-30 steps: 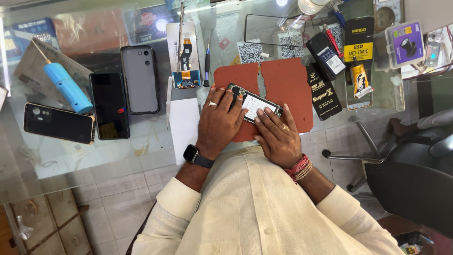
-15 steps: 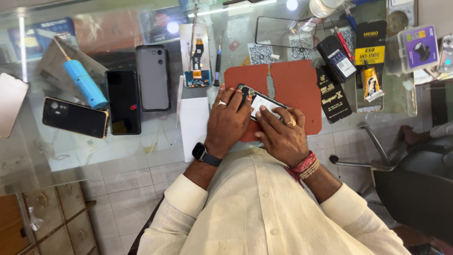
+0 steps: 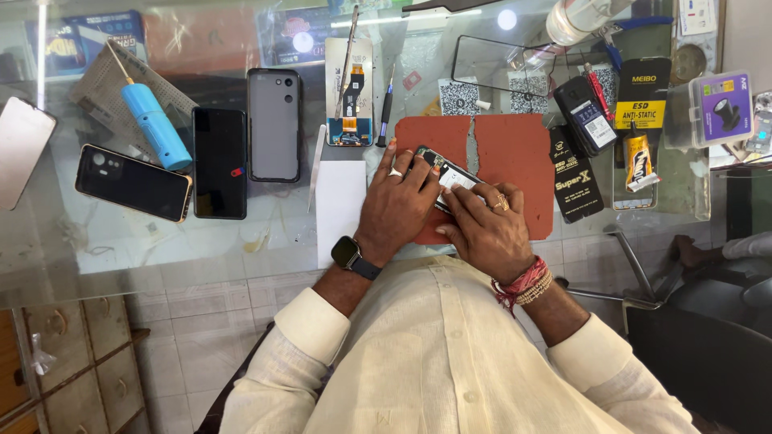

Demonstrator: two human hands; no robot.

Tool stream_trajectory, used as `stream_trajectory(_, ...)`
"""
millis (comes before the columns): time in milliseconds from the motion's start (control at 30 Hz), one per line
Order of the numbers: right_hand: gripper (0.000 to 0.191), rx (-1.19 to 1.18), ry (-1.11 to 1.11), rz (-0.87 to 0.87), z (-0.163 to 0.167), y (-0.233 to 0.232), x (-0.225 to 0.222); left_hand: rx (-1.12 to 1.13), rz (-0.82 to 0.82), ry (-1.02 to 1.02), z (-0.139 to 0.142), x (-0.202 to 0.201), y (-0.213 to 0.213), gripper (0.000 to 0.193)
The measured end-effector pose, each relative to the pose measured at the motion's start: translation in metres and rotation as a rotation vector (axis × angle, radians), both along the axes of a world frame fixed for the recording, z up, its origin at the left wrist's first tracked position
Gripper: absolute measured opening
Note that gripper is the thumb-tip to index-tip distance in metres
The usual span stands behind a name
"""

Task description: The person removes the back cover of a smartphone, disconnects the battery connector, and removes the battery. They then place a new battery into the phone and reconnect the battery connector.

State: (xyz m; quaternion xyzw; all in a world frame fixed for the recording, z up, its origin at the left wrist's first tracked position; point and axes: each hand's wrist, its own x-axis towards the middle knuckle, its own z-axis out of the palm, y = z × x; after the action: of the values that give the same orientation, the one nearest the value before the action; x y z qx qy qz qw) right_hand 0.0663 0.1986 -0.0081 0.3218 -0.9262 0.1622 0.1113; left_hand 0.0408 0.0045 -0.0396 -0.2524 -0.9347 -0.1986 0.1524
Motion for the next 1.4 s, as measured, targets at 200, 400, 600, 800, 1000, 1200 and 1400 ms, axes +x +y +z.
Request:
stream_trajectory(200,0.044,-0.051,-0.038,-0.013,-0.002,0.004,-0.006,0.004,-0.015,-0.046,0.002,-0.002,-0.001,0.017)
stream_trajectory(400,0.037,-0.057,0.007,-0.007,-0.005,0.009,-0.02,0.086,0.022,-0.06,0.0,0.0,-0.001,0.025)
stream_trajectory(600,0.039,-0.036,0.005,0.034,-0.006,0.007,-0.028,0.111,0.055,-0.077,-0.005,0.003,0.001,0.025)
stream_trajectory(800,0.038,-0.041,0.027,0.06,-0.006,0.006,-0.03,0.129,0.069,-0.06,-0.003,0.003,0.001,0.024)
stream_trajectory(1000,0.041,-0.017,0.018,0.056,-0.007,0.005,-0.031,0.089,0.048,-0.034,0.0,0.002,0.001,0.021)
stream_trajectory(1200,0.04,-0.03,0.015,0.063,-0.002,0.003,-0.033,0.009,0.017,-0.01,0.004,0.0,-0.002,0.019)
stream_trajectory(1400,0.037,-0.034,0.008,0.097,0.005,0.001,-0.041,0.061,-0.014,-0.021,0.002,0.0,-0.004,0.025)
